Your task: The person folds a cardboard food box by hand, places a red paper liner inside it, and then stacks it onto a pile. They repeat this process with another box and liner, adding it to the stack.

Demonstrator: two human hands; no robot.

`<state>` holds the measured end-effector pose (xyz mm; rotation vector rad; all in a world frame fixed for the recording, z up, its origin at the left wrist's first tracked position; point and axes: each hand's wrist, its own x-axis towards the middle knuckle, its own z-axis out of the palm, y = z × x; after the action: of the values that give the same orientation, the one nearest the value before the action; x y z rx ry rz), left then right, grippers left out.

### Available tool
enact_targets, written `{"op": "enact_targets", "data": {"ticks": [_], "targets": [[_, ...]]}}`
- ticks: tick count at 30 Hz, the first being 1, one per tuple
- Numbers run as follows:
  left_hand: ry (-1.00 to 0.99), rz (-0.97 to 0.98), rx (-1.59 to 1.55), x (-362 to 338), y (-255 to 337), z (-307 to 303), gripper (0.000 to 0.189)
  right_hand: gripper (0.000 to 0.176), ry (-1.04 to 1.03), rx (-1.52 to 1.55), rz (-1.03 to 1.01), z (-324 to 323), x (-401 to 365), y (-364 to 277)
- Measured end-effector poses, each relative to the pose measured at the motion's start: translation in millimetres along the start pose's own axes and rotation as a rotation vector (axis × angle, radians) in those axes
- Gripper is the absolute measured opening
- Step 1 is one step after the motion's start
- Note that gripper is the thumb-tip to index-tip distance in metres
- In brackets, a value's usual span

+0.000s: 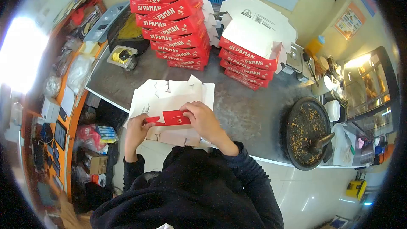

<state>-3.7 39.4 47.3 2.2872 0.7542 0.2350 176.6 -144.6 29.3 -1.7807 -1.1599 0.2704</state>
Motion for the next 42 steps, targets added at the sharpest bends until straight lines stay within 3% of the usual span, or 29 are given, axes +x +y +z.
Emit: {"op": "enact_targets", "data": {"ticks": [3,6,9,12,14,16,18,19,23,26,27,29,30,32,34,35,38,39,42], "targets": [[0.163,0.059,-0.014,3,5,15,0.017,0.011,-0.001,-0.027,-0.099,15,-2,-1],[0.251,0.302,0.224,-2,37,17,0.014,0.013,-0.019,-0.019,-0.142,22,-4,-7],[0.175,0.373,0.219,-3,40,18,0.012,0.012,-0.054,0.011,-0.164,19,-8,-4],[0.157,0.461,0.207,-2,39,21,0.008,0.019,0.018,0.037,-0.363,18,-4,8],[0.159,0.499,0.219,-4,34,25,0.007,0.033,0.350,0.059,-0.052,21,-3,6],[0.155,0.515,0.261,-10,24,31,0.009,0.048,0.345,0.337,0.399,21,0,14],[0.109,0.496,0.305,-18,17,36,0.008,0.065,-0.025,0.857,0.976,17,-5,52],[0.086,0.490,0.326,-21,14,39,0.008,0.076,-0.285,1.150,0.963,15,-5,62],[-0.049,0.375,0.403,-31,-8,53,0.011,0.070,-0.144,0.761,0.706,43,-22,47],[-0.177,0.170,0.021,-19,2,25,0.032,0.071,0.022,0.707,0.368,48,-28,25],[-0.188,0.151,-0.368,-14,10,16,0.040,0.080,0.094,0.678,0.381,49,-28,14],[-0.198,0.100,-1.149,-2,26,-1,0.058,0.080,0.278,0.243,0.014,59,-31,18],[-0.286,0.244,-1.250,3,29,-8,0.064,0.080,0.360,0.022,-0.168,65,-34,25],[-0.191,0.217,-0.986,-1,58,-16,0.049,0.083,0.268,0.057,-0.337,63,-34,35],[-0.338,0.152,-0.610,6,67,-26,0.036,0.085,0.170,0.161,-0.384,42,-29,20],[-0.411,0.118,-0.421,8,68,-28,0.031,0.068,0.249,0.277,-0.338,39,-30,20],[-0.529,0.236,-0.315,18,50,-15,0.022,0.050,0.131,0.176,-0.179,-6,-20,3],[-0.528,0.309,-0.286,18,50,-12,0.025,0.035,0.076,0.180,-0.187,-16,-15,-3],[-0.496,0.517,-0.030,18,64,-16,0.024,0.034,-0.080,0.121,-0.104,-37,-4,-10]]}}
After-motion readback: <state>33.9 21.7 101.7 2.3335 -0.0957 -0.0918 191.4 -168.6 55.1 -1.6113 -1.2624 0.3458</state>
